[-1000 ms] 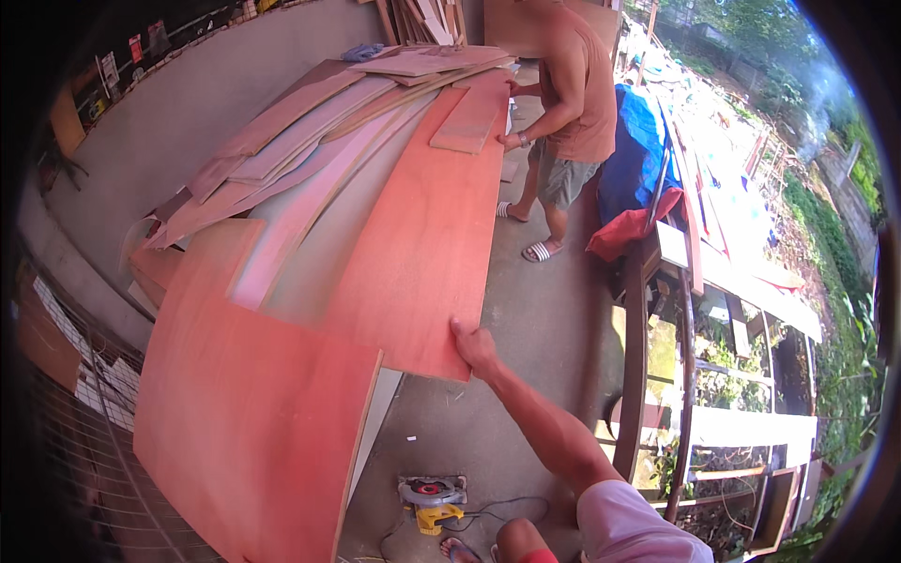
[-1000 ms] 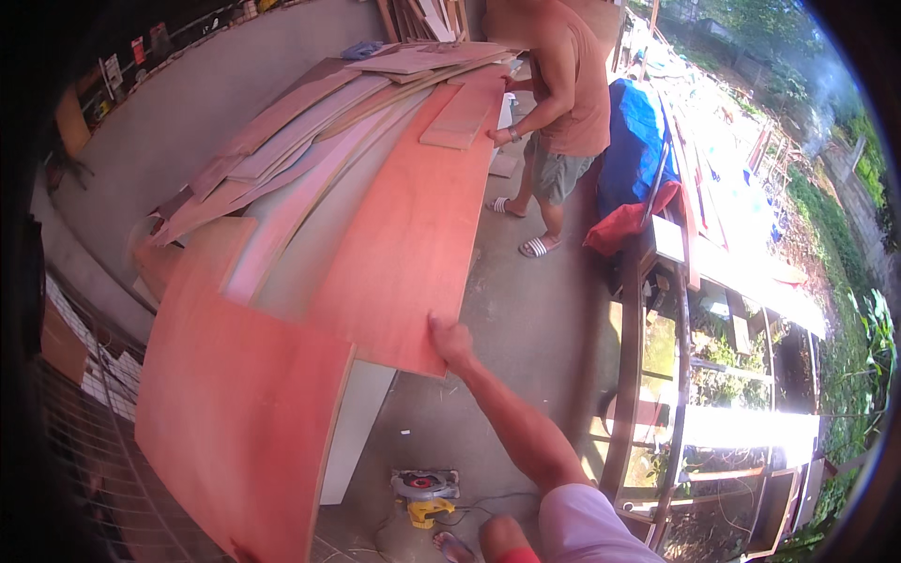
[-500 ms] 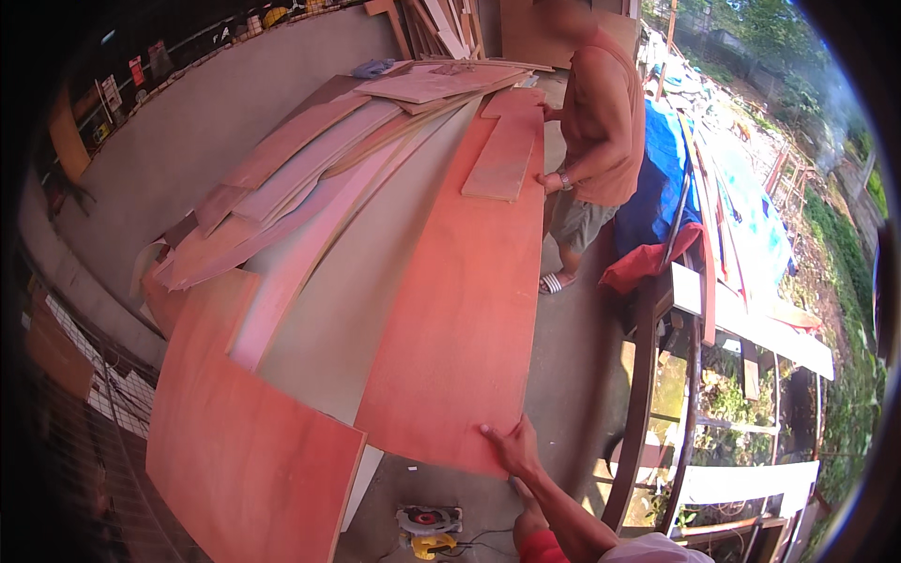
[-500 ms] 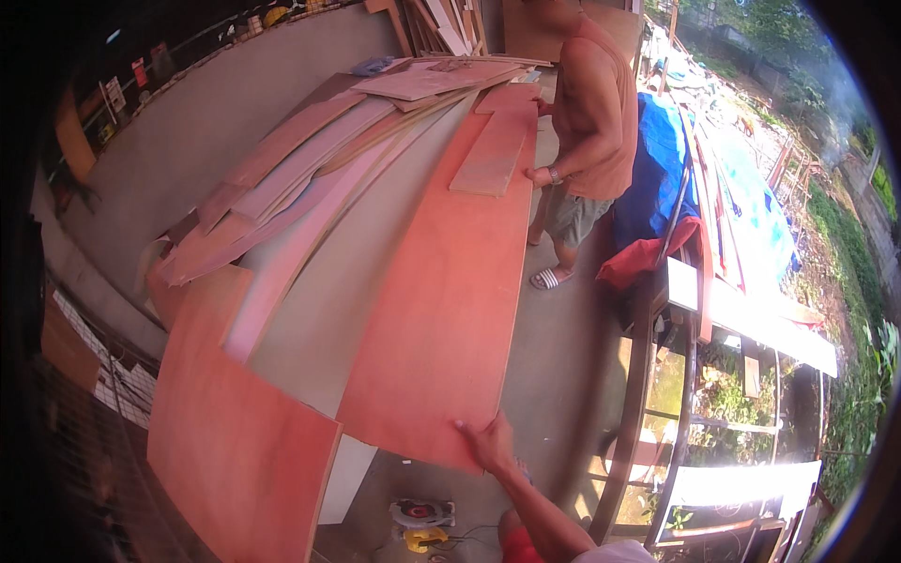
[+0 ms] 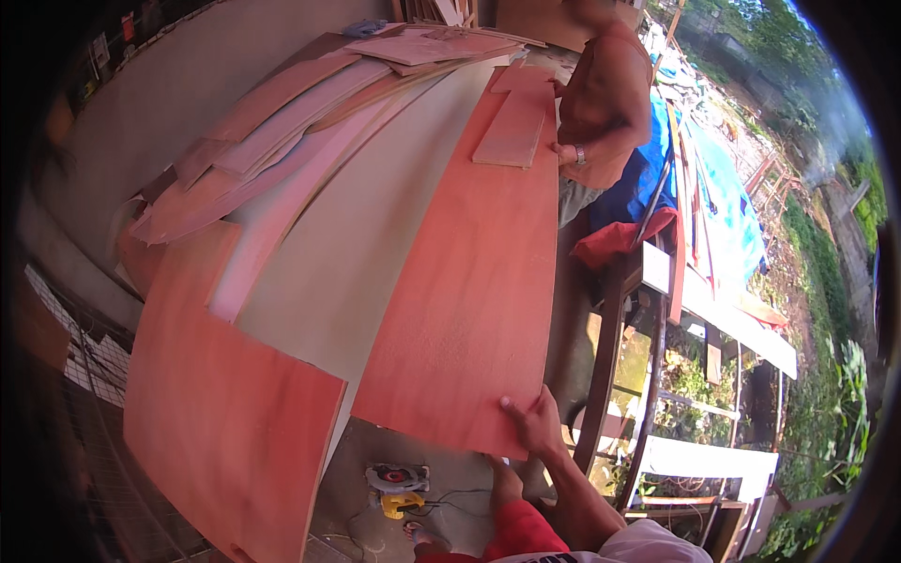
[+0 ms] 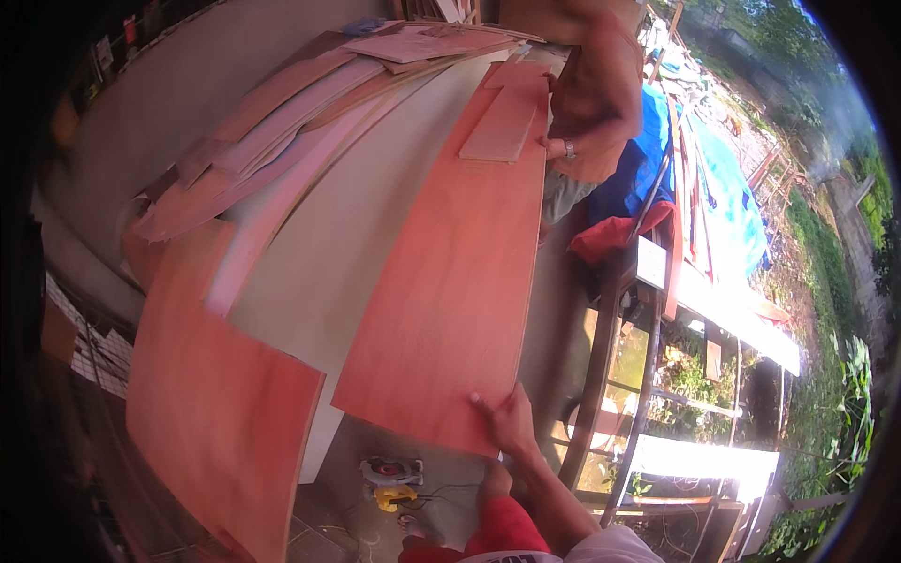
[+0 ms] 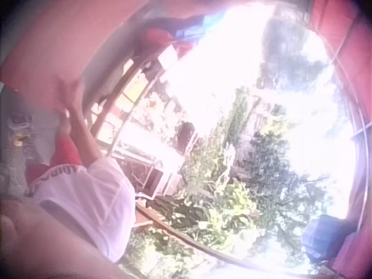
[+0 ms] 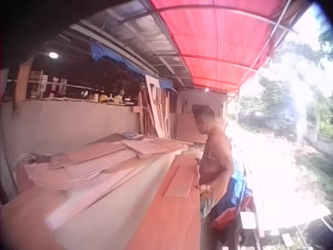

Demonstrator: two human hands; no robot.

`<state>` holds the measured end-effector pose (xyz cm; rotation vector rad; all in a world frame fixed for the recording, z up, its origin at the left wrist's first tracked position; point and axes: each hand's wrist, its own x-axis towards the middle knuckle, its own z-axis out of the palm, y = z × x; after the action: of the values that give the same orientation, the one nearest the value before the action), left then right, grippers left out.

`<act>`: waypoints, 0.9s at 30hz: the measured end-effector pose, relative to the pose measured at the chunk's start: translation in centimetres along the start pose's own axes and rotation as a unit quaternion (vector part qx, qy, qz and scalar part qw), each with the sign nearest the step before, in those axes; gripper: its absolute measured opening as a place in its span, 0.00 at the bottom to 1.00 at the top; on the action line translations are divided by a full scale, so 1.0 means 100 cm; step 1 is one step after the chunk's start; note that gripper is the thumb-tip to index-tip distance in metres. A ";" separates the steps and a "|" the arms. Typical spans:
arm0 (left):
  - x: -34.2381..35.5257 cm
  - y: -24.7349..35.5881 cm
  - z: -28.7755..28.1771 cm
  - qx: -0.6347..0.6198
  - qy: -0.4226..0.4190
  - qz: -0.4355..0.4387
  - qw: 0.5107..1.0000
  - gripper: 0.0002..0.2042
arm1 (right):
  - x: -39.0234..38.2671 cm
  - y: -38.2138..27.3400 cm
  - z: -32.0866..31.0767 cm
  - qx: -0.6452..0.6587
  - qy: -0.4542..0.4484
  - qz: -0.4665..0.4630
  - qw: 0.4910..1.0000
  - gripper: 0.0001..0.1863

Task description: The person marks a line on a large pinkish board, retrieves a circular saw, and cuts the board along the marked line. After cutting, the person lifts and moves the cut piece of wood.

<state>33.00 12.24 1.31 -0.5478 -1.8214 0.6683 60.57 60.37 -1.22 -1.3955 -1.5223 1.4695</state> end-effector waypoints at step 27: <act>0.222 0.088 -0.206 -0.929 -0.111 -0.338 -0.102 0.33 | -0.184 -0.261 -0.028 0.025 -0.052 -0.045 0.997 0.24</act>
<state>45.75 36.94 16.24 0.4969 0.8652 2.4219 60.99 48.44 28.53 -1.2225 -1.5808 1.5336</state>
